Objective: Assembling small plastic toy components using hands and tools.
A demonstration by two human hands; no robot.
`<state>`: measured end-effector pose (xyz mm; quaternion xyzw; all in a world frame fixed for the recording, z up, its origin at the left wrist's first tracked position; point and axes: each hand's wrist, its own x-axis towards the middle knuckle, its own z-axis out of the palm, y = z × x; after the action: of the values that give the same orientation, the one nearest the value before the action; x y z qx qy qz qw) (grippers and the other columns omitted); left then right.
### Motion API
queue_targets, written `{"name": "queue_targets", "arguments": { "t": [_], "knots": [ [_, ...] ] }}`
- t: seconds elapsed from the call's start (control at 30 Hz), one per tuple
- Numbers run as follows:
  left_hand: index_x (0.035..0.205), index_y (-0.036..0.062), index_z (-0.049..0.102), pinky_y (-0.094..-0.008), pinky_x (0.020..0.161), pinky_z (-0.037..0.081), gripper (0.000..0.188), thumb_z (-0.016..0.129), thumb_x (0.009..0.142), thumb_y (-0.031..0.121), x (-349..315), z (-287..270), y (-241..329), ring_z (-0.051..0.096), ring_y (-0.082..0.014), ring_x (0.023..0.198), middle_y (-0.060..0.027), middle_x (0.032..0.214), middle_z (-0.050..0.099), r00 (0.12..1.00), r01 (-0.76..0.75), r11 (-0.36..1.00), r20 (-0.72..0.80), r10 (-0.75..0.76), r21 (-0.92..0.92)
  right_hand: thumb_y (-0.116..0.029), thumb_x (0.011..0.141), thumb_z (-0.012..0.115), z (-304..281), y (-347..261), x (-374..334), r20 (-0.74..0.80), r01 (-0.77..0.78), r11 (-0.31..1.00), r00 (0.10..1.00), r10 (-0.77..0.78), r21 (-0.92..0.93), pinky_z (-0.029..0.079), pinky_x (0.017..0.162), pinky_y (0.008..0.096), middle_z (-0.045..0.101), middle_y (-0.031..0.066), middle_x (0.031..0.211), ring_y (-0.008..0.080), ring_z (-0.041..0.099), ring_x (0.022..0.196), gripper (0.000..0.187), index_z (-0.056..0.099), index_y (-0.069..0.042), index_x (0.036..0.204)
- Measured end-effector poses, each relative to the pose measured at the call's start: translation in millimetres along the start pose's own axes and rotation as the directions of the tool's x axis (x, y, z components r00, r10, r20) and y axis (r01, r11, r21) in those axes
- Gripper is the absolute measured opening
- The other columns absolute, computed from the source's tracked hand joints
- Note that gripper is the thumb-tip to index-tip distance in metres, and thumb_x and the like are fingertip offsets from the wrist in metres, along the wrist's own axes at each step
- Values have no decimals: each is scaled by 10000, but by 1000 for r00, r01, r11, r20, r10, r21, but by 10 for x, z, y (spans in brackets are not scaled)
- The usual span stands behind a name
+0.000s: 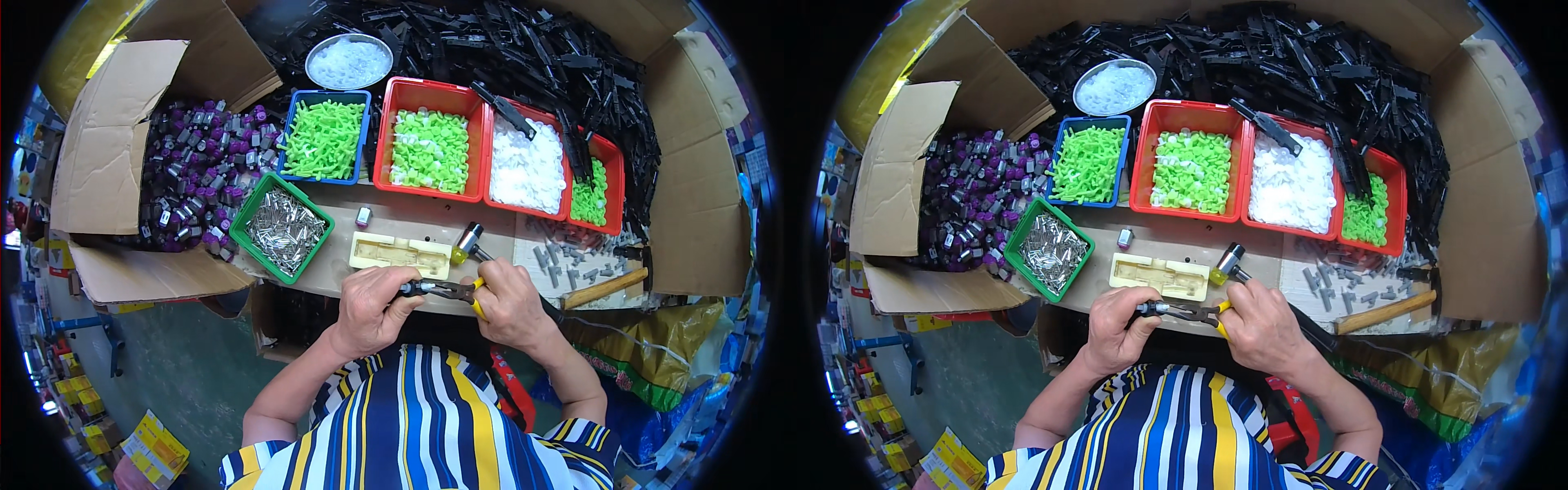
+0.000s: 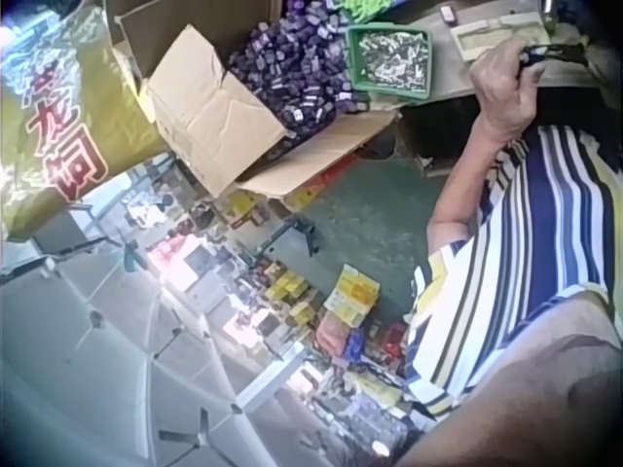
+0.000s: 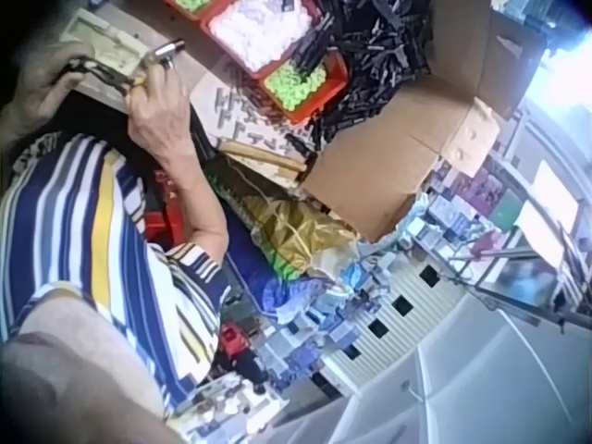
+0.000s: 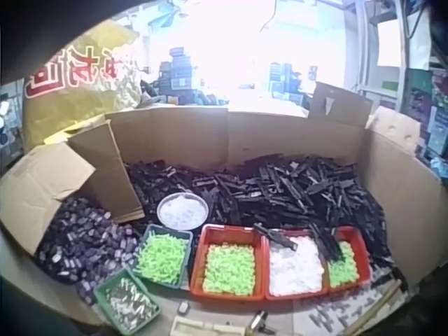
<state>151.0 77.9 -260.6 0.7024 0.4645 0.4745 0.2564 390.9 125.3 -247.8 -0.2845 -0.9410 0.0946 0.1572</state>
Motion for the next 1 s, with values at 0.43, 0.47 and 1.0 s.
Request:
{"name": "queue_targets", "arguments": {
  "t": [0.43,0.47,1.0],
  "knots": [
    [1048,-1,606,-236,577,400,263,613,1008,259,54,-223,-101,474,-67,633,3,744,552,754,636,435,633,-176,-637,-109,628,646,-254,187,186,14,228,967,973,-228,-109,354,561,347,465,48,770,204,510,688,206,663,-12,809],
    [1037,-5,608,-218,563,386,280,610,1010,274,59,-223,-123,466,-63,622,-10,754,559,729,667,365,670,-142,-649,-121,627,643,-274,195,200,10,258,960,966,-258,-107,349,560,344,463,41,764,197,508,687,208,664,-13,804],
    [1068,-34,661,-281,701,505,363,699,945,306,83,-131,-50,628,-140,758,-79,887,673,925,366,745,305,-226,-558,-68,655,681,-289,99,96,158,-67,996,986,56,64,312,1037,664,452,159,1379,367,452,1329,701,554,-104,1343]
  ]
}}
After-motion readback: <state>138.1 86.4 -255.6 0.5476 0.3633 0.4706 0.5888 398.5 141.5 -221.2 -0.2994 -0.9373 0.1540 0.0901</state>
